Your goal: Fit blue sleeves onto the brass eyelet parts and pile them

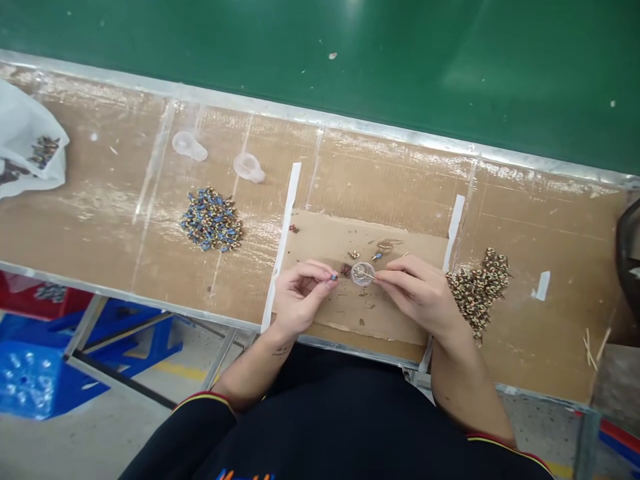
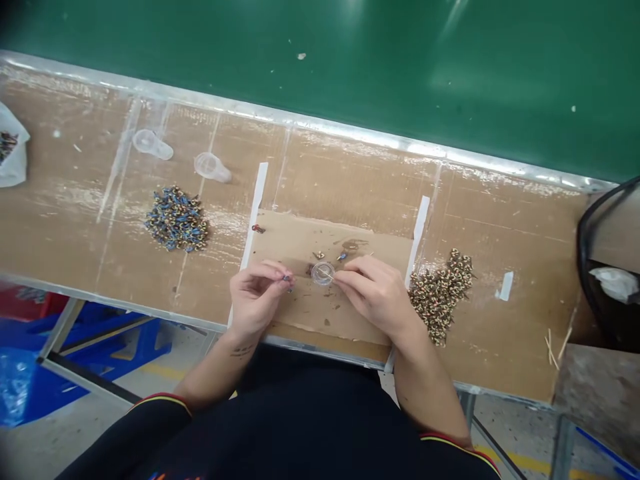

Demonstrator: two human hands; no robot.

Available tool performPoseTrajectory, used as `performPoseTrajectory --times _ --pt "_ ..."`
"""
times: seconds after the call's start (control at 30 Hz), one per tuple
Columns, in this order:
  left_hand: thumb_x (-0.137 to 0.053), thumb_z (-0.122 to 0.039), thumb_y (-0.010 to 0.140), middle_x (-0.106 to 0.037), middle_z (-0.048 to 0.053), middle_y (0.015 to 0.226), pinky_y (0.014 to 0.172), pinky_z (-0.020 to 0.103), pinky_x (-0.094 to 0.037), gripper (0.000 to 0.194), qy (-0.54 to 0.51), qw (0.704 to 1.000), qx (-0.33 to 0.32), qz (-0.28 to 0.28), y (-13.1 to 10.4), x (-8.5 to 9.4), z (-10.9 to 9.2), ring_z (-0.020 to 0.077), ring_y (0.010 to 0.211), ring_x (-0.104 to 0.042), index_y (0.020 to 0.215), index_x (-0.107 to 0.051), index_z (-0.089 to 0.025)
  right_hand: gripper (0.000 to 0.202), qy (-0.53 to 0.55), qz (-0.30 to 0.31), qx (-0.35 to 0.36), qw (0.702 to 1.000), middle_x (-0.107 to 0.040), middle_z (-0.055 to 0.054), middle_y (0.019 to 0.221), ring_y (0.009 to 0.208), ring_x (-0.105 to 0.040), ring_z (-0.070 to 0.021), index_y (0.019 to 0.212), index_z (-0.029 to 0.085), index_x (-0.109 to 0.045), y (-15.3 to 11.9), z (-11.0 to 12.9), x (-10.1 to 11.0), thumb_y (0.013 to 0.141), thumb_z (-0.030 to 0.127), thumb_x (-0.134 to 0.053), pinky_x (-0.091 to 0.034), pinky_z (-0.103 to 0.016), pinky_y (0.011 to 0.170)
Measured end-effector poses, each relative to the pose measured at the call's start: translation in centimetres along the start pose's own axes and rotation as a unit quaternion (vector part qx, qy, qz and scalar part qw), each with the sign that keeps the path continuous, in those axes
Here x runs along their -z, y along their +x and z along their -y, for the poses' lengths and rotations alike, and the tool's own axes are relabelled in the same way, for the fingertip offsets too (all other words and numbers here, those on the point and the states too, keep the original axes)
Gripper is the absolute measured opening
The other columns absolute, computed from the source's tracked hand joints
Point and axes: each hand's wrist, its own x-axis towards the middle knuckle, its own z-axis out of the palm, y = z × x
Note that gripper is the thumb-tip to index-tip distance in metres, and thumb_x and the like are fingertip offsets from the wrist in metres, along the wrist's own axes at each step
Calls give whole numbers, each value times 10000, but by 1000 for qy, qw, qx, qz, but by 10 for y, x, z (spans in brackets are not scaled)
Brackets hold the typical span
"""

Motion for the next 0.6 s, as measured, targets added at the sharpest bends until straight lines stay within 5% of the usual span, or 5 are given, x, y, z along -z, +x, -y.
performPoseTrajectory --times 0.6 --pt "-885 -335 880 -782 52 820 647 223 -616 188 -6 1000 12 -10 1 -2 -2 134 731 -747 822 -774 -195 117 29 1 7 1000 -759 -33 909 773 -715 -152 1081 248 -752 -1 -3 3 985 184 -738 -581 -281 660"
